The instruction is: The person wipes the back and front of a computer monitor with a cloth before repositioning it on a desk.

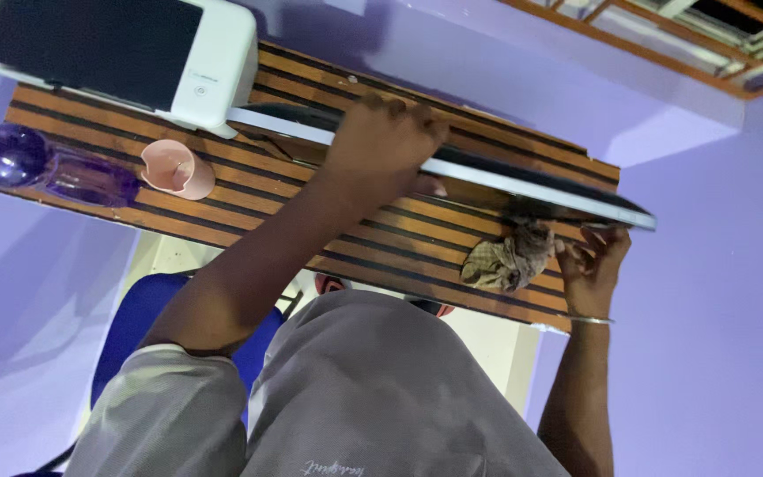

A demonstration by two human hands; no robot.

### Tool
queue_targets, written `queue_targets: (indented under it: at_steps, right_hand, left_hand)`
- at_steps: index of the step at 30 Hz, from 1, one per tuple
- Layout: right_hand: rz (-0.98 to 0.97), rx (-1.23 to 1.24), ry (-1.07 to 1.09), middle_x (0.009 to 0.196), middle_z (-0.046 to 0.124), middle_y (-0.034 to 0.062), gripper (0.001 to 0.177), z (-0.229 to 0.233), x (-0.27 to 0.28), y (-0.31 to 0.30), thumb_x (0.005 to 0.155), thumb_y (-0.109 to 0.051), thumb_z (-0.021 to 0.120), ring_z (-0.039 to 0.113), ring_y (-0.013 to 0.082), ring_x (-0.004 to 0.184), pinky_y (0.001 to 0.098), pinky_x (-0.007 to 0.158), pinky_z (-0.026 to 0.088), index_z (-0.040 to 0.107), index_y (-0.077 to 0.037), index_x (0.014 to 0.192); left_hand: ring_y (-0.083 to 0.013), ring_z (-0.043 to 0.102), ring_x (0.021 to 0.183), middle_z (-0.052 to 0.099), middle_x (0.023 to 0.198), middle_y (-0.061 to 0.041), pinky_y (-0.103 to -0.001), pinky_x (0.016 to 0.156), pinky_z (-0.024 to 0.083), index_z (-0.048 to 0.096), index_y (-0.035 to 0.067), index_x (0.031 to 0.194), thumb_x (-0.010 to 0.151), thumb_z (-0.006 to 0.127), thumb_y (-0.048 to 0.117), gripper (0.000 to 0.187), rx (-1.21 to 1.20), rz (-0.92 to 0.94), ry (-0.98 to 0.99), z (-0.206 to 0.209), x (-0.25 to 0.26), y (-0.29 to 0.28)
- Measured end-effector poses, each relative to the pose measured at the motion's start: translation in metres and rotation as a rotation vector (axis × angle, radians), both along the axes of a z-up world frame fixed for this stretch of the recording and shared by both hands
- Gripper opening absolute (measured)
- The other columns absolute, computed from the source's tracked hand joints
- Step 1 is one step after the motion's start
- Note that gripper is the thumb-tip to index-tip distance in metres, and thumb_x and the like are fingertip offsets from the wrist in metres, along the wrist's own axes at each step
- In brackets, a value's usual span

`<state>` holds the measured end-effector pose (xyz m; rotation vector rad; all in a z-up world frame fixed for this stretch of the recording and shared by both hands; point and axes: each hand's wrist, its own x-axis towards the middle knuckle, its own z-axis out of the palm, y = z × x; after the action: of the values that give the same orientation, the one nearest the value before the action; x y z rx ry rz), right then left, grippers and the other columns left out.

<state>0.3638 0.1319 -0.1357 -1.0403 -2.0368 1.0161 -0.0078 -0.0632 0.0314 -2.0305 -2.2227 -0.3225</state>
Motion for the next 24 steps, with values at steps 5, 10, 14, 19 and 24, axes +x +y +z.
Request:
queue_targets:
  at_steps: [5,10,14,19,24]
  right_hand:
    - [0.179,-0.025,0.151,0.144,0.054,0.0080,0.075,0.024,-0.007,0.001,0.095,0.006,0.077,0.058,0.0198,0.133,0.0367,0.110,0.059,0.036,-0.009,0.157]
    - [0.162,-0.003,0.084,0.124,0.070,0.0060,0.032,0.036,0.013,-0.007,0.096,-0.003,0.073,0.066,0.0197,0.114,0.0347,0.104,0.055,0.067,-0.006,0.127]
    - [0.074,-0.119,-0.143,0.123,0.075,0.0063,0.023,0.030,0.035,-0.025,0.106,-0.013,0.066,0.071,0.0180,0.111,0.0344,0.097,0.059,0.072,-0.010,0.127]
    - [0.196,0.130,-0.217,0.124,0.072,0.0117,0.035,0.030,0.038,-0.041,0.099,-0.012,0.071,0.069,0.0213,0.115,0.0332,0.104,0.054,0.070,-0.008,0.134]
    - [0.240,-0.153,-0.115,0.130,0.067,0.0141,0.044,0.038,0.036,-0.030,0.099,-0.013,0.067,0.065,0.0186,0.119,0.0316,0.104,0.053,0.060,-0.011,0.142]
  left_hand:
    - [-0.0261,0.071,0.080,0.070,0.085,-0.008,-0.042,0.069,0.057,0.070,0.005,0.107,0.081,0.078,0.063,0.065,-0.111,0.015,-0.090,-0.011,0.012,-0.022]
    - [-0.0305,0.071,0.093,0.071,0.092,-0.011,-0.048,0.085,0.054,0.071,0.008,0.101,0.067,0.082,0.042,0.050,0.082,0.018,-0.131,-0.022,0.015,-0.086]
    - [-0.0301,0.070,0.100,0.071,0.109,-0.013,-0.045,0.091,0.055,0.068,0.003,0.114,0.073,0.075,0.015,0.043,0.016,-0.047,-0.011,-0.028,0.038,-0.124]
    - [-0.0383,0.068,0.115,0.069,0.125,-0.022,-0.045,0.097,0.054,0.064,-0.005,0.123,0.080,0.068,0.012,0.047,0.013,-0.097,0.009,-0.035,0.045,-0.136]
    - [-0.0384,0.068,0.115,0.069,0.126,-0.021,-0.045,0.097,0.054,0.064,-0.005,0.124,0.083,0.068,0.013,0.044,0.034,-0.102,-0.023,-0.036,0.038,-0.129]
